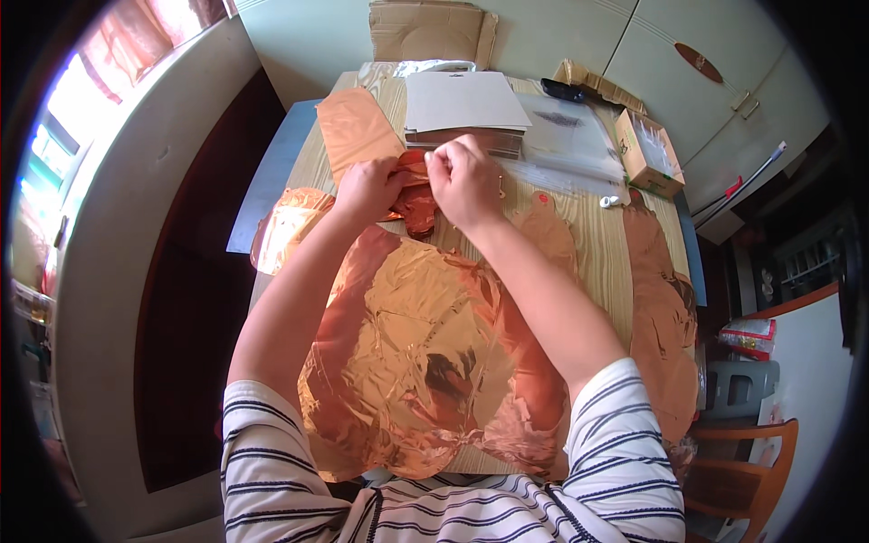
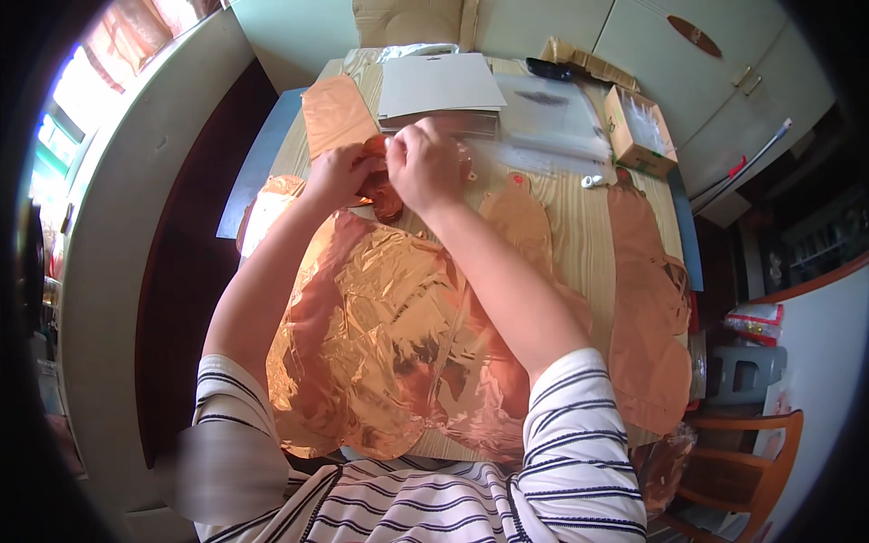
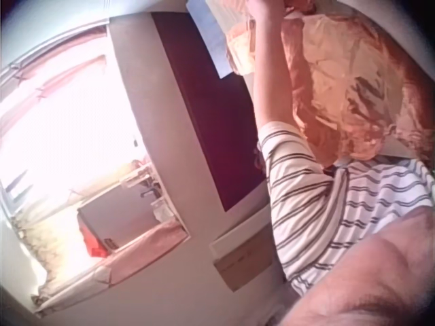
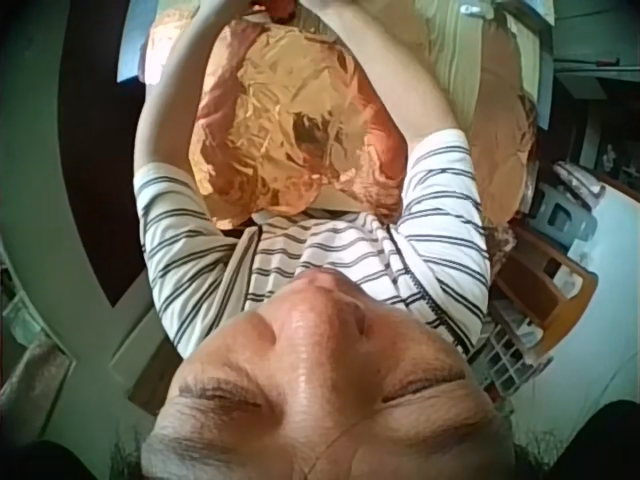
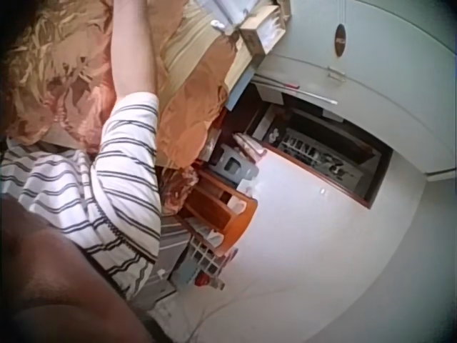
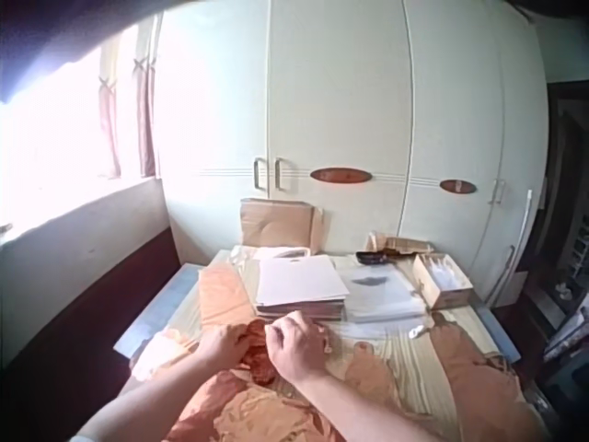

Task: Folding deflated foil balloons and attaching them to cardboard backing for retail packaging.

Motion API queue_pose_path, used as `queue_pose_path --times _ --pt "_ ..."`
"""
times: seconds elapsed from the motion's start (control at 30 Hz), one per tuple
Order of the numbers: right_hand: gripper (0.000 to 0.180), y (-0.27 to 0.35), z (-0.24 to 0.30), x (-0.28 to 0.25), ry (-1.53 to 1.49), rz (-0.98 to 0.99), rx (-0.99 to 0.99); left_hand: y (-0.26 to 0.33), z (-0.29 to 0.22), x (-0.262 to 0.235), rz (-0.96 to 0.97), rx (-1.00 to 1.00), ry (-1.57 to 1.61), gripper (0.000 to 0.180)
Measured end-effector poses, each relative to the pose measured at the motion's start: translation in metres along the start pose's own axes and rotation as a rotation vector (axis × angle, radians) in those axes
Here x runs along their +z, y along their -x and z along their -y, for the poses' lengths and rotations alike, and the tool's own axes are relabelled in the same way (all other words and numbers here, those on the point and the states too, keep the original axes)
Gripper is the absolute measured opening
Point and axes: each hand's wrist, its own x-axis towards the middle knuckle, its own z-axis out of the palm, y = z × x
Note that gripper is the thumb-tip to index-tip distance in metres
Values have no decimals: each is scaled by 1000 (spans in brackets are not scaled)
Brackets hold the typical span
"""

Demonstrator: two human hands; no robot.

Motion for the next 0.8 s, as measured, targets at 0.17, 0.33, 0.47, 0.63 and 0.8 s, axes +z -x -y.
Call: queue_pose_path --times 0.17,0.33,0.47,0.63,0.8 --pt "23 33 -3 -3 242 421 -106 -5 -1 -2 68 14 -72 29" --pt "69 41 -9 -7 426 706 249 -9 -9 -13 -58 -83 127 30" --pt "73 31 6 -14 475 802 316 -37 40 -29 -287 -188 452 28" --pt "76 14 9 -16 502 958 415 -71 64 -102 -554 -208 444 29" --pt "74 4 4 11 440 822 180 -80 67 -145 -631 -188 381 29"
